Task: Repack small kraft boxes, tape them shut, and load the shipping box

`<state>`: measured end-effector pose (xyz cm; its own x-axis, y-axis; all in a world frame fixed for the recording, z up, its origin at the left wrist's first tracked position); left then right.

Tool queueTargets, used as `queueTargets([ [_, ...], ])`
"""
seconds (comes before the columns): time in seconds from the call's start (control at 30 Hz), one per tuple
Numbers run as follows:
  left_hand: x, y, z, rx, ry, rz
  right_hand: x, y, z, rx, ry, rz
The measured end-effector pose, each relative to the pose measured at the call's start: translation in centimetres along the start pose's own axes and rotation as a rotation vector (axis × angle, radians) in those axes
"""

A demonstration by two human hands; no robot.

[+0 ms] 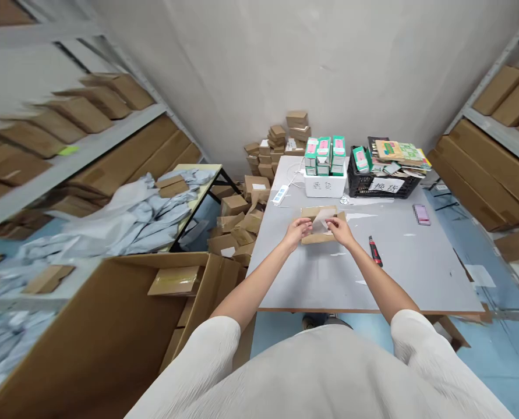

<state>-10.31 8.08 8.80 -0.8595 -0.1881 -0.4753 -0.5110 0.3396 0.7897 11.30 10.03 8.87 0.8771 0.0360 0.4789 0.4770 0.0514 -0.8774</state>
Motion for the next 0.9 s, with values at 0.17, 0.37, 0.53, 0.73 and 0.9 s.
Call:
queueTargets([
  [0.17,4.5,1.1,-2.0,-0.061,0.114,-0.017,-4.6,-1.5,0.8,0.039,-0.132,-0.024],
  [0.37,11.1,1.3,-5.9,-0.169,0.268,-0.067,-11.7,-3.1,1.0,0.109,-0.345,-0.027],
  [0.53,18.3,0.7,-11.1,-0.204,0.453,-0.125,-19.3,-5.6,-0.6,0.173,-0.526,-0.044],
  [0.73,26.8,1.4,-17.8,-0.292,0.641,-0.220,-28.7,-10.4,-4.4,0.291,-0.741,-0.055],
  [0.9,34.1,1.3,-22.7,-0.322,0.729,-0.300,-37.3,-14.1,-7.9,0.363,-0.851,-0.045],
])
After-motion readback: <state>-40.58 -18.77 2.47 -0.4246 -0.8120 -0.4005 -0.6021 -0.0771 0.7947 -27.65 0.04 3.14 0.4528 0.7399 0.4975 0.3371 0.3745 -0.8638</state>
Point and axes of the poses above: each hand's wrist, its own z-axis towards the middle knuckle, its own x-axis out of the back of the hand, y = z × x, the point moved 8 cm from there along z, towards the middle knuckle, and after that the axes turned 13 degrees about -z, right-handed, at the moved point
